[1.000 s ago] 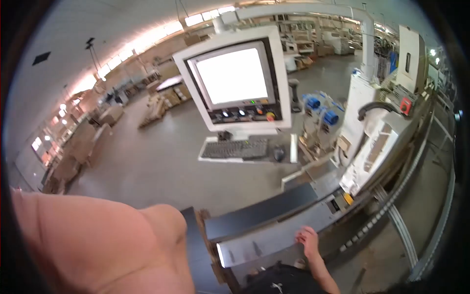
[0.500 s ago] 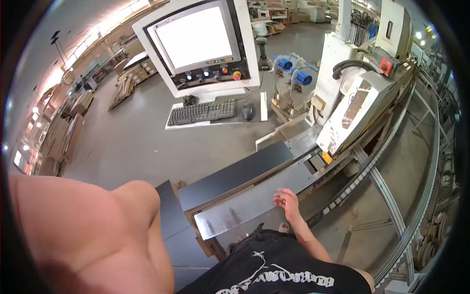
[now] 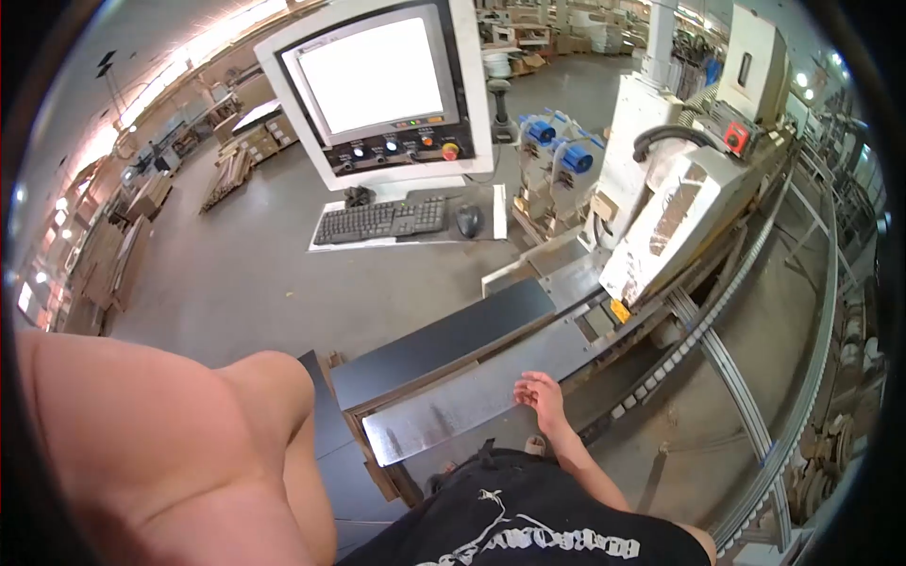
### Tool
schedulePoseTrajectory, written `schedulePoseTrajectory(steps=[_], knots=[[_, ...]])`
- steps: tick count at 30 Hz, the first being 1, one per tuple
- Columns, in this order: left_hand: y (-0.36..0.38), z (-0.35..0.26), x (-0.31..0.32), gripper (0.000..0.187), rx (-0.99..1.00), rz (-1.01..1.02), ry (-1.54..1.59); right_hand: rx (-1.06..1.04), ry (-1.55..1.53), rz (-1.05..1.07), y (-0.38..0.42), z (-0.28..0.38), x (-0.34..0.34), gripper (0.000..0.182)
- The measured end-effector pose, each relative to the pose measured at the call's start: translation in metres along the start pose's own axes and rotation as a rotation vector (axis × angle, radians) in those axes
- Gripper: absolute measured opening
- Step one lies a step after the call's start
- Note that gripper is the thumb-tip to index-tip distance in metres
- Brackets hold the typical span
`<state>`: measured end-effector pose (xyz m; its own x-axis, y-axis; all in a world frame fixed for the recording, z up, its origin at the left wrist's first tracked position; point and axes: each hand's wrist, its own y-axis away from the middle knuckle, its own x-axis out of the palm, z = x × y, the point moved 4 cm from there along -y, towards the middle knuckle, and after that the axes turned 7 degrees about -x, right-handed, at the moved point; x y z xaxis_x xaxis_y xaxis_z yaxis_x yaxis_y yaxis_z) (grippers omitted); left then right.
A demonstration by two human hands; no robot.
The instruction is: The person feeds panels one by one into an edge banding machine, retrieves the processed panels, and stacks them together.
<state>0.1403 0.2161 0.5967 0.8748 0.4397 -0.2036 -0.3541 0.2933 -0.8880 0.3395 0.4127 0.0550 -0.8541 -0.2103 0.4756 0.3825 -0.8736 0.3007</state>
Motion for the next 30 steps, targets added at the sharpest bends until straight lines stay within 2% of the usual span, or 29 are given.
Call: schedulePoseTrajectory(steps=[12,17,19,20,22,23,25,27,28,29,30], knots=[[-0.009,-0.010,0.010,0.038,-0.040,0.049,-0.020,-0.002,0.045,0.040,0.000,0.001,0.010,0.027],[0.016,-0.003,-0.002,0.038,-0.188,0.041,-0.137,-0.019,0.034,0.024,0.000,0.004,0.005,0.028],[0.061,0.011,-0.020,0.038,-0.430,-0.030,-0.352,-0.076,0.039,0.047,0.000,0.014,0.005,0.028],[0.097,0.018,-0.031,0.038,-0.633,-0.071,-0.487,-0.089,0.061,0.028,-0.005,0.019,0.002,0.029],[0.208,0.016,-0.061,0.032,-1.195,-0.173,-0.678,-0.138,0.110,-0.007,-0.021,0.033,-0.002,0.032],[0.258,0.002,-0.066,0.030,-1.479,-0.072,-0.944,-0.174,0.141,-0.028,-0.030,0.043,-0.004,0.033],[0.401,-0.059,-0.100,0.032,-1.811,-0.114,-0.999,-0.303,0.185,-0.017,-0.057,0.057,-0.014,0.040],[0.507,-0.139,-0.136,0.046,-1.916,0.014,-1.323,-0.351,0.287,-0.057,-0.082,0.075,-0.013,0.049],[0.533,-0.167,-0.145,0.048,-2.015,0.128,-1.392,-0.387,0.389,-0.071,-0.098,0.080,-0.014,0.052],[0.553,-0.191,-0.151,0.048,-1.995,0.112,-1.408,-0.418,0.497,-0.080,-0.113,0.081,-0.017,0.055],[0.552,-0.195,-0.148,0.047,-2.065,0.088,-1.342,-0.375,0.543,-0.082,-0.128,0.078,-0.021,0.057]])
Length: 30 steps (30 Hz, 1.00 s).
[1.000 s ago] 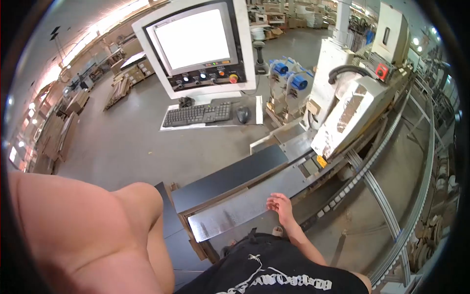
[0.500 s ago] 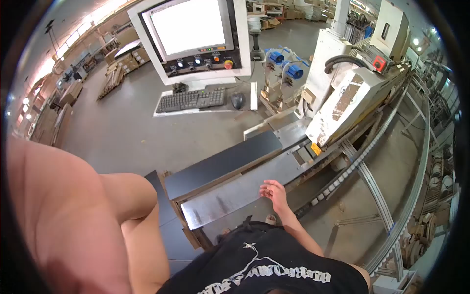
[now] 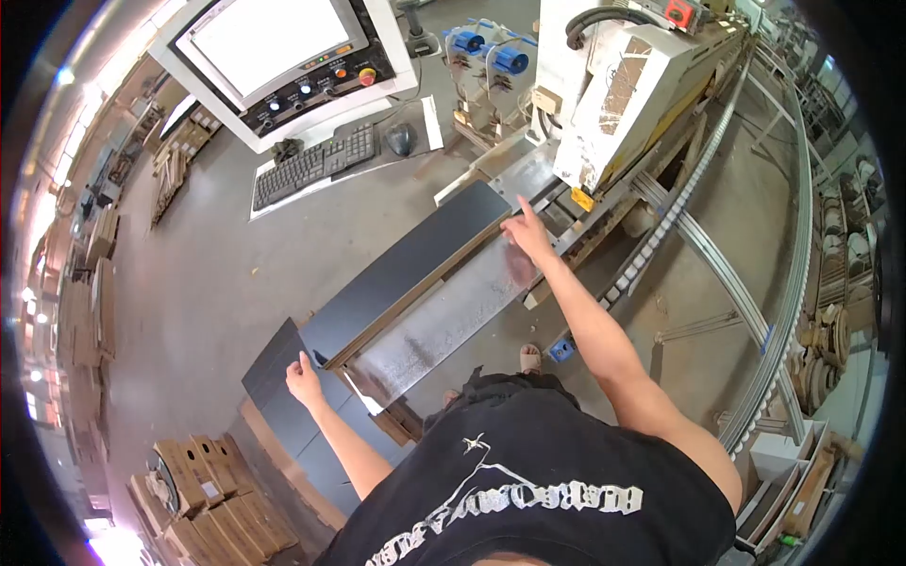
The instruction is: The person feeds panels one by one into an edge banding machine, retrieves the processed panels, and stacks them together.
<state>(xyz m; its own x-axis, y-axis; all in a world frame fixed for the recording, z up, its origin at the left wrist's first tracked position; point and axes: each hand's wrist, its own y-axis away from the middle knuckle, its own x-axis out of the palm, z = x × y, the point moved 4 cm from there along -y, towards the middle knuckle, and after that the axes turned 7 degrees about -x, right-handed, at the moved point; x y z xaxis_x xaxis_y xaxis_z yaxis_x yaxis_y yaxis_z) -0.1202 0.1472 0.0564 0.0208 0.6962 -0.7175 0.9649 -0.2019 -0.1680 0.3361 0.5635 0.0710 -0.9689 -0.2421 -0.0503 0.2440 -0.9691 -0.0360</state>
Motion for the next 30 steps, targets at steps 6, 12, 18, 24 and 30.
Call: schedulePoseTrajectory(steps=[6,12,18,24,30], knots=[[0.022,0.005,-0.002,0.039,-0.110,0.297,0.218,0.064,0.039,-0.024,-0.015,-0.018,0.016,0.047],[0.022,0.035,-0.014,0.024,-0.196,0.259,0.471,0.112,-0.255,-0.058,0.057,-0.022,0.016,0.032],[0.075,0.072,-0.070,0.026,-0.335,0.363,0.636,0.145,-0.309,-0.116,0.136,-0.029,-0.018,0.027],[0.163,0.065,-0.068,0.024,-0.443,0.527,0.582,0.264,-0.356,-0.232,0.122,-0.053,-0.074,0.032],[0.165,0.050,-0.021,0.034,-0.375,0.652,0.450,0.222,-0.237,-0.358,0.114,-0.048,-0.064,0.040]])
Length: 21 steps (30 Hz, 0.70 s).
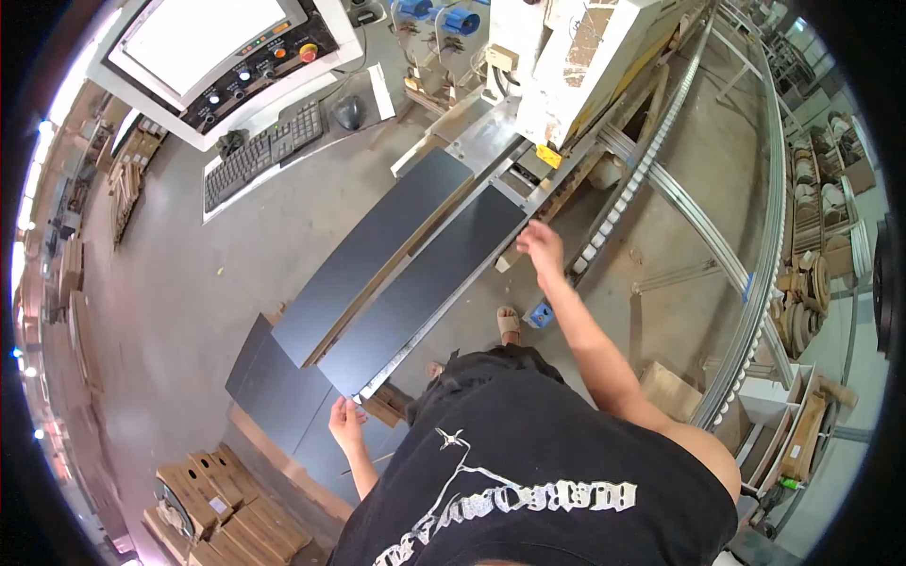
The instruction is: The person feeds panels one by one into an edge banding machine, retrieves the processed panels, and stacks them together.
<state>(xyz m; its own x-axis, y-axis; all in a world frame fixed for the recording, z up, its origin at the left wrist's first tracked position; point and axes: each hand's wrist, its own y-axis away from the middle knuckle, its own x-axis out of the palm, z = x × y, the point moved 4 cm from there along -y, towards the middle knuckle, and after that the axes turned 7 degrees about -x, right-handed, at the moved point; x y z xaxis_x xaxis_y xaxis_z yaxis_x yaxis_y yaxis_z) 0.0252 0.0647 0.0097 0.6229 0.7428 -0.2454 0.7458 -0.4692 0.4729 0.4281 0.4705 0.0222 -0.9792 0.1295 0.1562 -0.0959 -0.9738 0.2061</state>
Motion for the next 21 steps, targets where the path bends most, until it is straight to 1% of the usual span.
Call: schedulePoseTrajectory(steps=[1,2,4,5,7,8,9,12,13,15,16,18,21], knots=[[0.001,-0.004,0.001,0.041,0.008,-0.005,-0.079,0.024,-0.015,0.011,0.011,-0.006,0.005,0.040],[-0.001,-0.004,0.002,0.039,0.031,-0.029,-0.120,0.050,-0.031,0.021,0.022,-0.015,0.011,0.040],[-0.001,0.000,0.001,0.035,0.070,-0.076,-0.219,0.022,-0.163,0.130,0.044,-0.037,0.030,0.041],[-0.001,0.001,0.000,0.034,0.097,-0.092,-0.240,0.014,-0.166,0.149,0.052,-0.041,0.040,0.044],[-0.005,-0.003,0.004,0.031,0.159,-0.114,-0.280,-0.031,-0.104,0.111,0.059,-0.043,0.056,0.044],[-0.007,-0.004,0.004,0.030,0.149,-0.116,-0.288,-0.059,-0.073,0.090,0.059,-0.043,0.062,0.045],[-0.009,-0.007,0.006,0.029,0.141,-0.117,-0.295,-0.046,-0.133,0.074,0.056,-0.045,0.068,0.048],[-0.017,-0.009,0.007,0.029,0.076,-0.092,-0.273,-0.025,-0.092,0.062,0.055,-0.042,0.073,0.051],[-0.021,-0.009,0.006,0.029,0.048,-0.081,-0.260,0.068,-0.174,0.058,0.057,-0.044,0.074,0.052],[-0.015,-0.017,0.008,0.026,-0.038,-0.075,-0.123,0.255,-0.336,0.054,0.074,-0.042,0.077,0.053],[-0.011,-0.020,0.008,0.024,-0.084,-0.072,-0.053,0.252,-0.322,0.089,0.084,-0.044,0.083,0.049],[-0.010,-0.024,0.008,0.027,-0.132,-0.051,0.009,0.247,-0.295,0.162,0.103,-0.049,0.101,0.040],[-0.011,-0.021,0.004,0.028,-0.171,-0.018,0.072,0.185,0.068,0.326,0.111,-0.037,0.108,0.056]])
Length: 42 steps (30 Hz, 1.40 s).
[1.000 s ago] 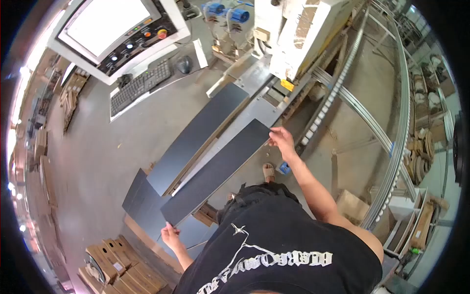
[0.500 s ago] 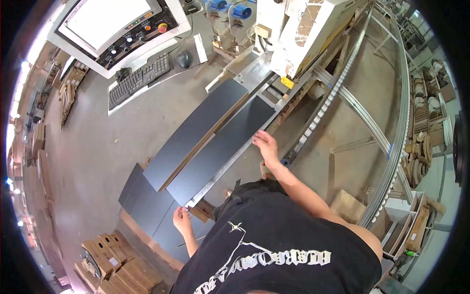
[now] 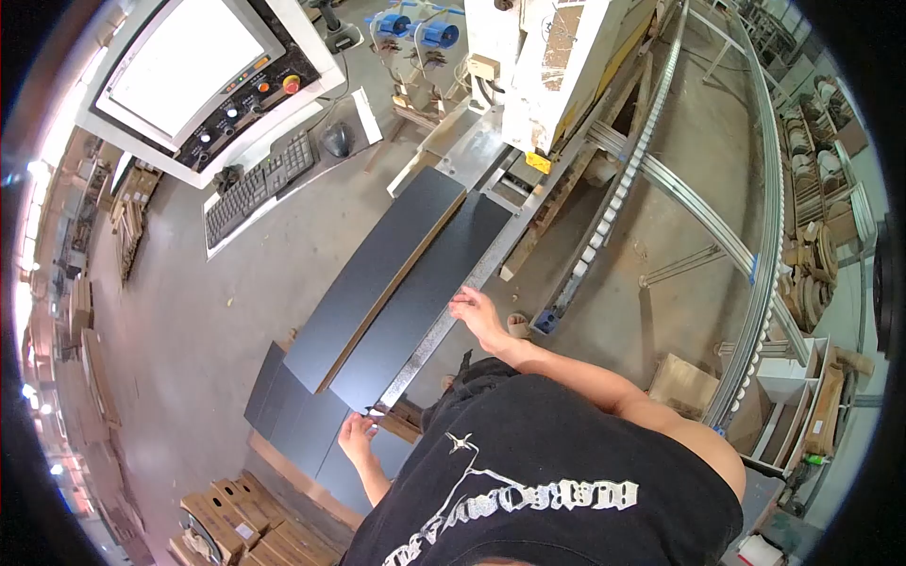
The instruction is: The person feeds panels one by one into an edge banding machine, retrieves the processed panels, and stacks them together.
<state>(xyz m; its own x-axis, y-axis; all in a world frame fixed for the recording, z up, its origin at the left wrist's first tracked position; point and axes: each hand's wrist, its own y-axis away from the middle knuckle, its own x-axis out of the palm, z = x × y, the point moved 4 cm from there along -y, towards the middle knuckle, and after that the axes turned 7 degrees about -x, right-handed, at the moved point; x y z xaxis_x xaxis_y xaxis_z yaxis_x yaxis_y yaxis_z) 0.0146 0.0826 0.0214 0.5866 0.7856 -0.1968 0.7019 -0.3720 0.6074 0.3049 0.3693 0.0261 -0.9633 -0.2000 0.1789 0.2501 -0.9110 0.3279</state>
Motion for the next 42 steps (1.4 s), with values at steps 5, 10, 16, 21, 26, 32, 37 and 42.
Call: schedulePoseTrajectory(steps=[5,10,16,21,26,32,37,42], knots=[[0.000,-0.012,0.008,0.025,-0.009,0.005,-0.038,0.043,-0.172,-0.043,-0.008,0.001,-0.005,0.053],[-0.006,-0.028,0.022,0.025,-0.055,0.055,-0.130,0.046,-0.119,-0.086,-0.027,-0.006,-0.017,0.046],[0.010,-0.058,0.084,0.028,-0.104,0.204,-0.147,0.013,-0.309,-0.199,-0.066,0.009,-0.061,0.038],[0.011,-0.068,0.147,0.028,-0.154,0.385,-0.107,-0.111,-0.247,-0.249,-0.098,0.041,-0.109,0.010],[0.015,-0.079,0.222,0.029,-0.164,0.504,-0.056,-0.088,-0.410,-0.417,-0.134,0.068,-0.160,0.036],[0.029,-0.105,0.314,0.031,-0.212,0.594,-0.108,-0.160,-0.537,-0.466,-0.177,0.094,-0.229,0.039],[0.026,-0.107,0.370,0.043,-0.235,0.657,-0.088,-0.178,-0.602,-0.450,-0.214,0.108,-0.275,0.029],[0.028,-0.105,0.419,0.054,-0.294,0.810,0.008,-0.206,-0.559,-0.445,-0.248,0.118,-0.316,0.027]])
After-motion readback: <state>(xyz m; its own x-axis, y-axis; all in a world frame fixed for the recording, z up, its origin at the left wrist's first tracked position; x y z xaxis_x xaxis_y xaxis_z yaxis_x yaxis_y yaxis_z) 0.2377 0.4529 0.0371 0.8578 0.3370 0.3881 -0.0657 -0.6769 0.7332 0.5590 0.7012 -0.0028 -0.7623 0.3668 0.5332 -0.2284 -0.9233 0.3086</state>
